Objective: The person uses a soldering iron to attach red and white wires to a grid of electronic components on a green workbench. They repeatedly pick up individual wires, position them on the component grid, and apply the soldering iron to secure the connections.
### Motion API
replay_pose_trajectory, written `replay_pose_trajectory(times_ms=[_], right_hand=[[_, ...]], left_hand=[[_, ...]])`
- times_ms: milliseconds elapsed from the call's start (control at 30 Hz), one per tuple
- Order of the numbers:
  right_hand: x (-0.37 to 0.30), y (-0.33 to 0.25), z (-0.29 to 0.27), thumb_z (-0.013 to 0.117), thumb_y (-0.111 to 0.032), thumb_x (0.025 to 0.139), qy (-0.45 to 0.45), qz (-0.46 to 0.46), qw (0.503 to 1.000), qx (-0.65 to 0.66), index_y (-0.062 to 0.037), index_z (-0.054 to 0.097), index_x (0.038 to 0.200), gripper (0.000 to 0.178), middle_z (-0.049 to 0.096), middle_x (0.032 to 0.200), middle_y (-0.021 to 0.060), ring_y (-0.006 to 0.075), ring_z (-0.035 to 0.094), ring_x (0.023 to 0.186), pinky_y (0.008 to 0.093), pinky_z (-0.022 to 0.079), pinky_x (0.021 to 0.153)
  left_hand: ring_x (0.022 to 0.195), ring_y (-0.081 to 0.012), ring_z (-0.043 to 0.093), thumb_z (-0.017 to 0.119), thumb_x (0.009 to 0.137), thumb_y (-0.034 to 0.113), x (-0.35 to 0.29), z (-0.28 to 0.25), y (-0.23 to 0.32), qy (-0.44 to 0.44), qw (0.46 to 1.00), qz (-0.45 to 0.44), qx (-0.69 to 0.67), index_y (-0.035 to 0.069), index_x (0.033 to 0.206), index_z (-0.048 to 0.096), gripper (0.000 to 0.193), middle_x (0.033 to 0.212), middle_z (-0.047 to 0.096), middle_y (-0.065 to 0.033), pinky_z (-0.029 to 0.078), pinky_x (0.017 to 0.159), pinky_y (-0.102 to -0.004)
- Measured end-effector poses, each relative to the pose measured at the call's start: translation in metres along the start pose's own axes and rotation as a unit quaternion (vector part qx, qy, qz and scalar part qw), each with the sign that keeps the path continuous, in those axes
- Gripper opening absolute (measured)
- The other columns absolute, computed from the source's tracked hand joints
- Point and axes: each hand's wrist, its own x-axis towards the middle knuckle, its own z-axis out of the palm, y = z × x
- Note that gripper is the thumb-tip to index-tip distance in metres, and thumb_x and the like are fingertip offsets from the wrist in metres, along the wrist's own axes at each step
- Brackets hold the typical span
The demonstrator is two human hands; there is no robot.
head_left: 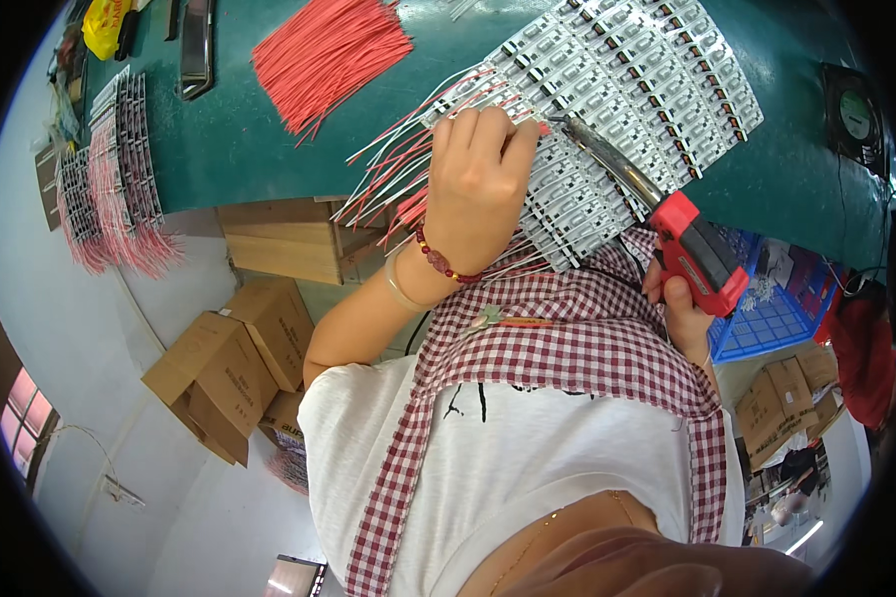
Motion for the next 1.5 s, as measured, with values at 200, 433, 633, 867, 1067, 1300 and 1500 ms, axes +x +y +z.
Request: replay_pose_trajectory(times_ms=[200,433,633,867,1067,1300,1500], right_hand=[[-0.003,0.016,-0.005,0.06,-0.054,0.087,-0.004,-0.014,0.995,-0.099,0.0017,0.054,0.113,0.062,0.056,0.067,0.0052,0.0101,0.048,0.055,0.0245,0.037,0.05],[-0.012,0.008,-0.013,0.063,-0.032,0.091,-0.033,0.022,0.999,-0.011,-0.0026,0.063,0.101,0.031,0.061,0.086,0.0017,0.0139,0.056,0.079,0.0293,0.045,0.072],[-0.01,0.002,-0.011,0.061,-0.042,0.09,-0.013,0.009,1.0,0.012,-0.0022,0.061,0.092,0.04,0.057,0.078,0.001,0.012,0.052,0.071,0.0272,0.041,0.065],[-0.013,0.01,-0.015,0.062,-0.044,0.089,-0.024,0.011,0.999,0.025,-0.0017,0.06,0.086,0.042,0.056,0.074,0.0013,0.0113,0.051,0.066,0.0268,0.04,0.06],[-0.016,0.016,-0.014,0.063,-0.039,0.089,-0.008,0.018,1.0,0.025,-0.0025,0.062,0.088,0.036,0.057,0.074,0.0016,0.0125,0.053,0.065,0.0274,0.043,0.061],[-0.014,0.029,-0.023,0.064,-0.039,0.089,-0.042,-0.025,0.995,-0.086,-0.0028,0.062,0.091,0.036,0.058,0.077,0.0019,0.0123,0.054,0.069,0.0286,0.044,0.064],[-0.02,0.017,-0.02,0.063,-0.046,0.087,-0.012,0.04,0.999,0.013,-0.0021,0.06,0.088,0.043,0.056,0.075,0.0016,0.0126,0.052,0.068,0.0276,0.041,0.063]], left_hand=[[0.072,-0.0216,0.051,0.063,0.069,-0.001,0.002,-0.002,0.002,-0.014,1.0,-0.006,-0.003,0.005,0.091,0.069,0.024,0.075,0.049,-0.0044,0.039,0.066,-0.0339],[0.072,-0.0221,0.051,0.064,0.07,0.0,0.001,-0.001,0.002,-0.016,1.0,0.0,0.001,0.006,0.091,0.068,0.022,0.076,0.05,-0.0044,0.039,0.066,-0.0343],[0.073,-0.021,0.051,0.065,0.072,0.001,0.002,-0.003,0.002,-0.032,0.999,0.004,0.029,0.007,0.09,0.067,0.019,0.077,0.05,-0.0038,0.038,0.066,-0.0335],[0.073,-0.0202,0.049,0.063,0.075,0.005,-0.004,-0.003,0.008,-0.019,1.0,0.02,-0.004,0.004,0.09,0.066,0.016,0.077,0.047,-0.0041,0.036,0.067,-0.0339],[0.072,-0.02,0.05,0.063,0.071,0.002,-0.005,0.002,0.01,-0.018,1.0,0.008,-0.01,0.006,0.091,0.068,0.021,0.076,0.049,-0.0036,0.037,0.066,-0.0332],[0.071,-0.0201,0.05,0.064,0.069,0.0,-0.004,0.004,0.011,-0.012,1.0,0.004,-0.002,0.007,0.092,0.069,0.024,0.075,0.049,-0.0034,0.038,0.065,-0.0331],[0.071,-0.0204,0.05,0.065,0.072,0.001,-0.002,0.003,0.012,-0.032,0.999,-0.003,0.003,0.007,0.089,0.068,0.018,0.075,0.049,-0.0036,0.037,0.065,-0.0334]])
